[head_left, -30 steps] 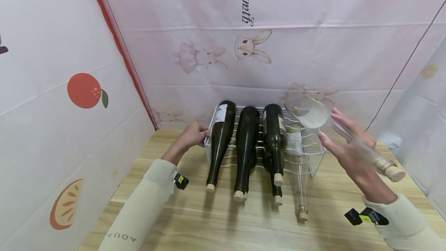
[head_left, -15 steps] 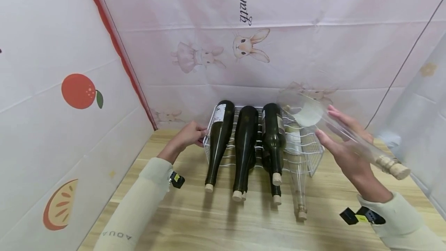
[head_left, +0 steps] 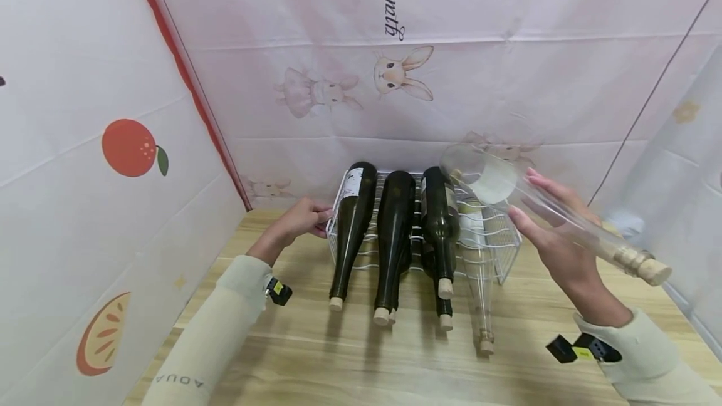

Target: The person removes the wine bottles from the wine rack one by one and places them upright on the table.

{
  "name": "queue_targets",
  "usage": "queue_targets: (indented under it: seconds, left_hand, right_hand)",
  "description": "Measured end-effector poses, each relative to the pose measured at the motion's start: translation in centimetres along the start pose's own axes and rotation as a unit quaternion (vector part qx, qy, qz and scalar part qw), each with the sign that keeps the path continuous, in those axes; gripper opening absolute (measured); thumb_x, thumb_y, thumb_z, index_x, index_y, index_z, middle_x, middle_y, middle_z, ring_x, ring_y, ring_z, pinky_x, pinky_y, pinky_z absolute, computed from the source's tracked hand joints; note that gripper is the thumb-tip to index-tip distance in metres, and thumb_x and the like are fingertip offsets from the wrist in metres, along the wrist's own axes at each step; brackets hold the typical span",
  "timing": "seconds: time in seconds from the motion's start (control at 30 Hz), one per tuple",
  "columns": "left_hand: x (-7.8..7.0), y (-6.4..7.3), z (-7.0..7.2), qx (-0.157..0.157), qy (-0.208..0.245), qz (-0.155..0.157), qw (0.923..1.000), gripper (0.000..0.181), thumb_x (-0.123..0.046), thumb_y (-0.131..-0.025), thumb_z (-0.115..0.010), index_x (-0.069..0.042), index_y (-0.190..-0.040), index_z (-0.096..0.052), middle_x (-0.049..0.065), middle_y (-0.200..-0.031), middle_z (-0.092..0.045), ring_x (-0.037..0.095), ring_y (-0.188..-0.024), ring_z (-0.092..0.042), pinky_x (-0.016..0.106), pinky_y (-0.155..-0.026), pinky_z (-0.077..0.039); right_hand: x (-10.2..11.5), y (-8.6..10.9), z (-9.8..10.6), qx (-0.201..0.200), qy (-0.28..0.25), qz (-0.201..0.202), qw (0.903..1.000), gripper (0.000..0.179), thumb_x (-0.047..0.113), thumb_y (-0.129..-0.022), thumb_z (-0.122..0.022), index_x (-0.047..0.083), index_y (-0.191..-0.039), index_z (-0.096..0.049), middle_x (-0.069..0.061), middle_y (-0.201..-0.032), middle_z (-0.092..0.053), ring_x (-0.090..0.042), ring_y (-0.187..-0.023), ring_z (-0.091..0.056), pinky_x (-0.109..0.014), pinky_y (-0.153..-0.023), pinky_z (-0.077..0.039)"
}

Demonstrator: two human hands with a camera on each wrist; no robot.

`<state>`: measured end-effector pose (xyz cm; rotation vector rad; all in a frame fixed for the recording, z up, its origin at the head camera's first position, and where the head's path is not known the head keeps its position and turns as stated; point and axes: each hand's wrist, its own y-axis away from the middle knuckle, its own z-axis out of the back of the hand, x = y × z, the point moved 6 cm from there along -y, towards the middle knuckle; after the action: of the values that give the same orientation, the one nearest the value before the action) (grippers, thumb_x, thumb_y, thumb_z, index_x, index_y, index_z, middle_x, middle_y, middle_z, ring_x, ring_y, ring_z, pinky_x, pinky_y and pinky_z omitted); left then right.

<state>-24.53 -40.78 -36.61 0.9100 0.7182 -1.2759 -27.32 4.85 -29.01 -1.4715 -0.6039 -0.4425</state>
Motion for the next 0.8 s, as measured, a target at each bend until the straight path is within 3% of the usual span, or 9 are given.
queue_targets:
  seconds: [0.2, 0.43, 0.67, 0.8]
  left_hand:
    - [0.01, 0.05, 0.00, 0.002, 0.004, 0.005, 1.0000, 0.039, -0.009, -0.108, -0.050, 0.010, -0.142, -0.056, 0.012, -0.094, -0.074, 0.013, -0.075, -0.070, 0.027, -0.074, -0.064]
    - [-0.09, 0.19, 0.18, 0.004, 0.007, 0.008, 0.9999, 0.037, -0.009, -0.108, -0.050, 0.009, -0.140, -0.059, 0.015, -0.101, -0.073, 0.015, -0.077, -0.071, 0.029, -0.077, -0.065]
    - [-0.46, 0.55, 0.38, 0.005, -0.014, -0.003, 0.9999, 0.041, -0.010, -0.108, -0.051, 0.007, -0.144, -0.056, 0.029, -0.123, -0.070, 0.020, -0.087, -0.075, 0.035, -0.084, -0.065]
    - [-0.47, 0.53, 0.60, 0.001, -0.026, -0.003, 0.9997, 0.042, -0.012, -0.108, -0.051, 0.005, -0.146, -0.054, 0.030, -0.129, -0.068, 0.023, -0.093, -0.075, 0.037, -0.087, -0.065]
  right_hand:
    - [0.32, -0.04, 0.05, -0.008, 0.045, 0.001, 0.9990, 0.059, -0.027, -0.072, -0.072, -0.011, -0.129, -0.064, -0.013, -0.139, -0.068, -0.006, -0.122, -0.069, -0.018, -0.097, -0.057]
    - [0.25, -0.09, 0.04, -0.019, 0.006, -0.009, 0.9998, 0.058, -0.027, -0.073, -0.071, -0.013, -0.129, -0.063, -0.004, -0.135, -0.072, -0.005, -0.117, -0.071, -0.016, -0.094, -0.057]
    - [0.31, -0.16, -0.05, -0.021, -0.045, -0.019, 0.9986, 0.055, -0.026, -0.075, -0.071, -0.014, -0.128, -0.062, -0.004, -0.132, -0.074, -0.007, -0.116, -0.071, -0.016, -0.093, -0.057]
    - [0.13, -0.10, -0.05, -0.019, -0.036, -0.024, 0.9989, 0.056, -0.026, -0.075, -0.070, -0.013, -0.128, -0.063, -0.003, -0.131, -0.074, -0.007, -0.117, -0.071, -0.015, -0.095, -0.057]
